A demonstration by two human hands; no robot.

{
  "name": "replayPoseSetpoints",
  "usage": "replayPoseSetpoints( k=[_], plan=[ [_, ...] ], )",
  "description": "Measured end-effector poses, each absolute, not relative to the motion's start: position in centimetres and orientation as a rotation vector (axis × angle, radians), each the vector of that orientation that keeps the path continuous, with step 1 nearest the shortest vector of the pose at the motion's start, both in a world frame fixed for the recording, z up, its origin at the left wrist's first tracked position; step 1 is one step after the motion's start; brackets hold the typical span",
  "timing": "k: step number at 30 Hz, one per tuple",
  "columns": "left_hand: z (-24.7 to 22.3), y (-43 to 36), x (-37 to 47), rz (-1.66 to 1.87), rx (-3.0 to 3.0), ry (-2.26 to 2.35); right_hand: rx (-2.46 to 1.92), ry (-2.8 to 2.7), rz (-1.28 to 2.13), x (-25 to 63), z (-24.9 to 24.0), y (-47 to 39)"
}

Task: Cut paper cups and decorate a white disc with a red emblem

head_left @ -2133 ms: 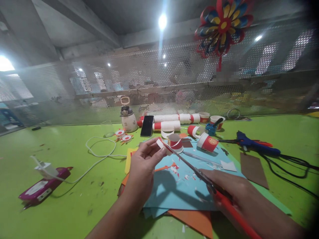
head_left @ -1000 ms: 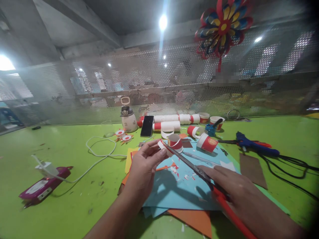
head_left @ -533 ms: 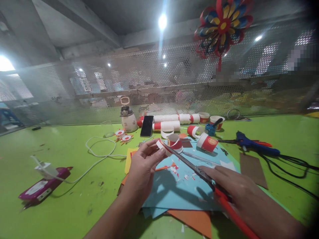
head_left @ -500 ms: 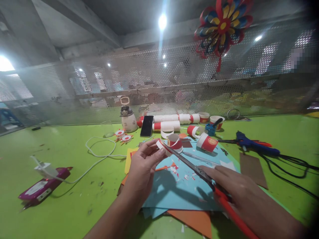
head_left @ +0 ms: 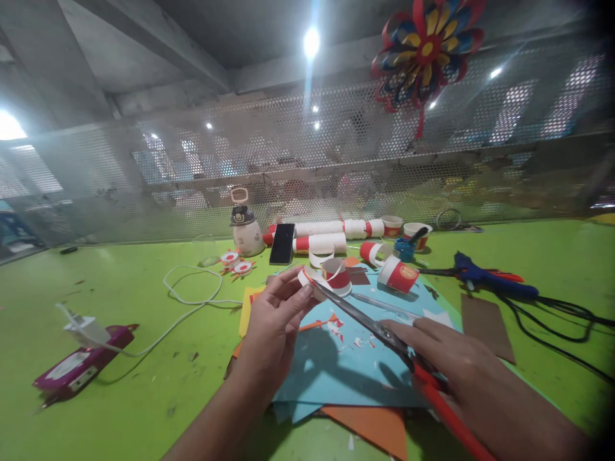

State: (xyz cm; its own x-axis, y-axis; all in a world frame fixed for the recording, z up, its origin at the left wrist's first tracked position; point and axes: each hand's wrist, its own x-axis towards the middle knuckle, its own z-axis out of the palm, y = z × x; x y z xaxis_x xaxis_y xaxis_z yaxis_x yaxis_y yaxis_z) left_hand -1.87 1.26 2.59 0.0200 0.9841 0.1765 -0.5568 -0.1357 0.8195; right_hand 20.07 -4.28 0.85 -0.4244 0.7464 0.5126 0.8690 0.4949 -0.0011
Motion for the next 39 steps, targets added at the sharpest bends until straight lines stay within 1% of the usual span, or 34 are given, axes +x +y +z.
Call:
replayPoseSetpoints(
  k=[11, 15, 20, 23, 30, 39],
  plan=[
    [2.3, 1.2, -1.6, 1.492, 0.926, 0.624, -1.341, -2.295, -0.317, 20.3, 0.5, -4.5],
    [2.3, 1.1, -1.5, 1.485, 0.921, 0.645, -1.389, -2.312, -0.223, 20.3, 0.4, -4.5],
    [2.2, 1.1, -1.4, 1.489, 0.920, 0.640, -1.476, -2.338, -0.016, 20.3, 0.6, -4.7],
    [2.1, 1.1, -1.4, 1.491, 0.909, 0.629, -1.468, -2.338, 0.024, 20.3, 0.6, -4.7],
    [2.2, 1.2, -1.3, 1.493, 0.887, 0.627, -1.456, -2.313, 0.031, 20.3, 0.2, -4.6],
    [2.2, 1.2, -1.4, 1.499, 0.899, 0.626, -1.446, -2.285, -0.081, 20.3, -0.2, -4.7]
  ],
)
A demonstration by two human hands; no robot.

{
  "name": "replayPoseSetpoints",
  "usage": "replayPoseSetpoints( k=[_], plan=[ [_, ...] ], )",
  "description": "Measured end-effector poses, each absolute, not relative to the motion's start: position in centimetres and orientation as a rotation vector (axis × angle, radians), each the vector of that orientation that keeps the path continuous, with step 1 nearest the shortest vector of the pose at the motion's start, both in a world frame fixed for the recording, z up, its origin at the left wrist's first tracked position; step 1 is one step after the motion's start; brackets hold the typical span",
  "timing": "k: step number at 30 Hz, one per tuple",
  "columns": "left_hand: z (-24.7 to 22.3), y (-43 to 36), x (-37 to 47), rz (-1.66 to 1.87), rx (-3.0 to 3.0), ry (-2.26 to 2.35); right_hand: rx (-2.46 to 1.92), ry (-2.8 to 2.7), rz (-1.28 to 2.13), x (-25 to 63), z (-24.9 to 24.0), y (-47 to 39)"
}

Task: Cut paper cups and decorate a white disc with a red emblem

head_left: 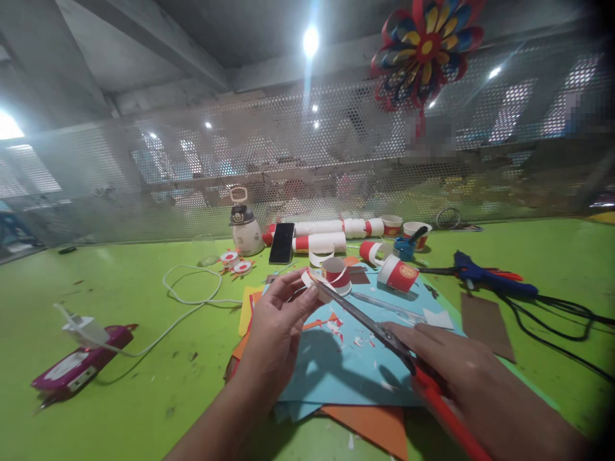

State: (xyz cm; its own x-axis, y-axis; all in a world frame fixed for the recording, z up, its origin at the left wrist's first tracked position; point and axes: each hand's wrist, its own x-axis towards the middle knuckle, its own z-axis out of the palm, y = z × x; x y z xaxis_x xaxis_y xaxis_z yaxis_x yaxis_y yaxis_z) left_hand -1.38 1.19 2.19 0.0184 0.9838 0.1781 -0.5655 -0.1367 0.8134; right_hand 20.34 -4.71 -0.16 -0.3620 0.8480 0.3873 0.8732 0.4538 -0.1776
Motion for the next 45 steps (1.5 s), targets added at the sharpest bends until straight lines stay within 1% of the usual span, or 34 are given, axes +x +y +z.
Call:
replayPoseSetpoints(
  k=[7, 26, 38, 45],
  plan=[
    [2.18, 1.25, -1.58, 1.511, 0.912, 0.619, -1.362, -2.229, -0.240, 20.25, -0.03, -4.61],
    [2.46, 1.26, -1.69, 1.531, 0.882, 0.657, -1.294, -2.279, -0.222, 20.58, 0.22, -4.62],
    [2.37, 1.13, -1.76, 1.493, 0.890, 0.633, -1.351, -2.264, -0.117, 20.62, -0.34, -4.57],
    [2.60, 0.96, -1.56, 1.501, 0.921, 0.686, -1.417, -2.276, 0.220, 20.46, 0.44, -4.63]
  ],
)
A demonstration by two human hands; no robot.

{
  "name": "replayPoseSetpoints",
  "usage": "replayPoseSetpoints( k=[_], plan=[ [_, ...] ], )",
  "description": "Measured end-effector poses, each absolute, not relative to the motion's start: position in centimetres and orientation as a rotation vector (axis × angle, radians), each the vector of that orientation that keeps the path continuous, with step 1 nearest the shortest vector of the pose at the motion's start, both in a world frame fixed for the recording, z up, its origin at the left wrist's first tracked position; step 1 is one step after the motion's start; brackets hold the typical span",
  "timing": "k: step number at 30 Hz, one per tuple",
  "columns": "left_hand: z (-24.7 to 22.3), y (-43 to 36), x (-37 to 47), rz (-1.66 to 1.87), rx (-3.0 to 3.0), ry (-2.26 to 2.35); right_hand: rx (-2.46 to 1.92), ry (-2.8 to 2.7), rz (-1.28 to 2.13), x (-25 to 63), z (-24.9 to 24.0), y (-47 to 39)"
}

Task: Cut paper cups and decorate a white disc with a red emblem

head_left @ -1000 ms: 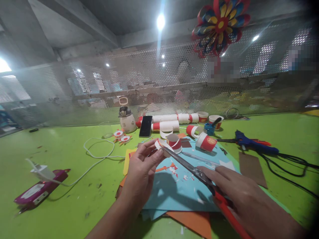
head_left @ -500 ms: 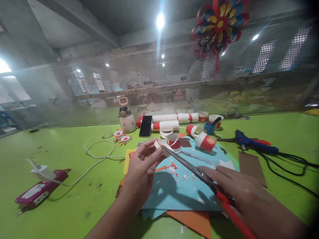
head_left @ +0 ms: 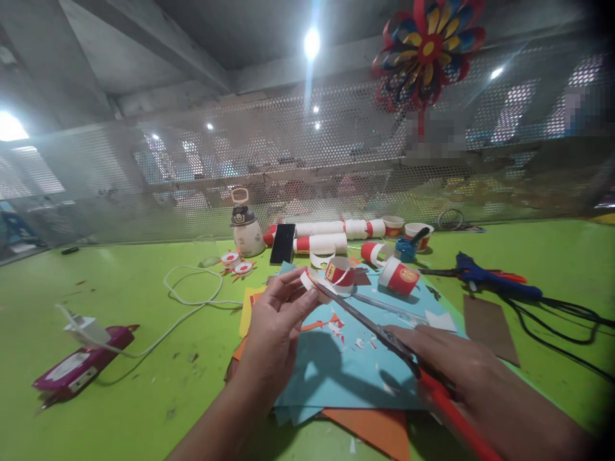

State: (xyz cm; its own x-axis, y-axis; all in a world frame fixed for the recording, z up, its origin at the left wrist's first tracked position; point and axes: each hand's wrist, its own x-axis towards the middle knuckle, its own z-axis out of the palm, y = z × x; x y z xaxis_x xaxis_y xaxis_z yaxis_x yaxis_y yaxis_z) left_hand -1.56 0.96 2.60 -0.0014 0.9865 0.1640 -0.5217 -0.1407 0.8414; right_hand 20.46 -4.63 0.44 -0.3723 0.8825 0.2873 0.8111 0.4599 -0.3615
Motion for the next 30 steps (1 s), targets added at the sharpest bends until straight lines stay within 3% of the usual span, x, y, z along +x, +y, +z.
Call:
replayPoseSetpoints(
  k=[30],
  plan=[
    [2.51, 1.02, -1.68, 1.499, 0.934, 0.671, -1.342, -2.301, -0.104, 20.49, 0.73, -4.23]
  ],
)
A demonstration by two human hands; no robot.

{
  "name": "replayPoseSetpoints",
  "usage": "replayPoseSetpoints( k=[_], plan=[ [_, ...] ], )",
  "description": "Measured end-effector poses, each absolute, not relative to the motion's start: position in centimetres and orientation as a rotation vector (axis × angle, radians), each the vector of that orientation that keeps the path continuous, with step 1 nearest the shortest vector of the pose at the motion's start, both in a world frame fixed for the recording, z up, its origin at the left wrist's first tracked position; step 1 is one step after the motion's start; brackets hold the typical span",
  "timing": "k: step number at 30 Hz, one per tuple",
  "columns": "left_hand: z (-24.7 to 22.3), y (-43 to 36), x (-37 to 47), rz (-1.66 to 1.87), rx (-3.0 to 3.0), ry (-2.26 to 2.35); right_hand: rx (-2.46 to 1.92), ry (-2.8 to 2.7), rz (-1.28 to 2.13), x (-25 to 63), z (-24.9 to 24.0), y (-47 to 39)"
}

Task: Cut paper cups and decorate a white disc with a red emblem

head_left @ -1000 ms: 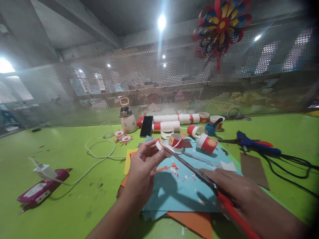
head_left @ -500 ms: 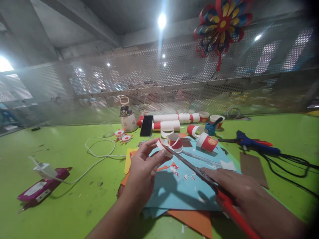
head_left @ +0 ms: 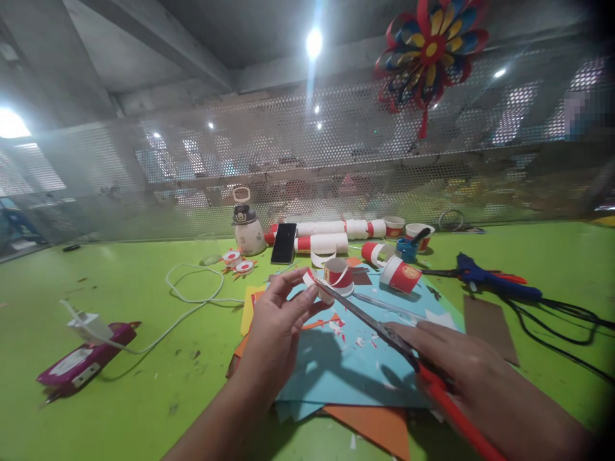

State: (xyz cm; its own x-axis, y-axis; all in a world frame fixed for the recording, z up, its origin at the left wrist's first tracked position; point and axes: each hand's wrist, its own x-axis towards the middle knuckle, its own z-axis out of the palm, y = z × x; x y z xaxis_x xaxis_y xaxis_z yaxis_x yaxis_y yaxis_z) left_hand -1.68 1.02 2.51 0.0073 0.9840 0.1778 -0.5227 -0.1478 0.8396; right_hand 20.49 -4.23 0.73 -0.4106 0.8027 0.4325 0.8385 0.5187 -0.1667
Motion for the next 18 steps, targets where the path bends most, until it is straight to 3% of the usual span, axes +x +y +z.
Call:
replayPoseSetpoints(
  k=[8, 18],
  plan=[
    [2.42, 1.03, -1.71, 1.490, 0.962, 0.653, -1.348, -2.286, -0.139, 20.65, 0.53, -4.36],
    [2.46, 1.02, -1.57, 1.490, 0.949, 0.644, -1.376, -2.289, 0.064, 20.38, 0.63, -4.67]
  ],
)
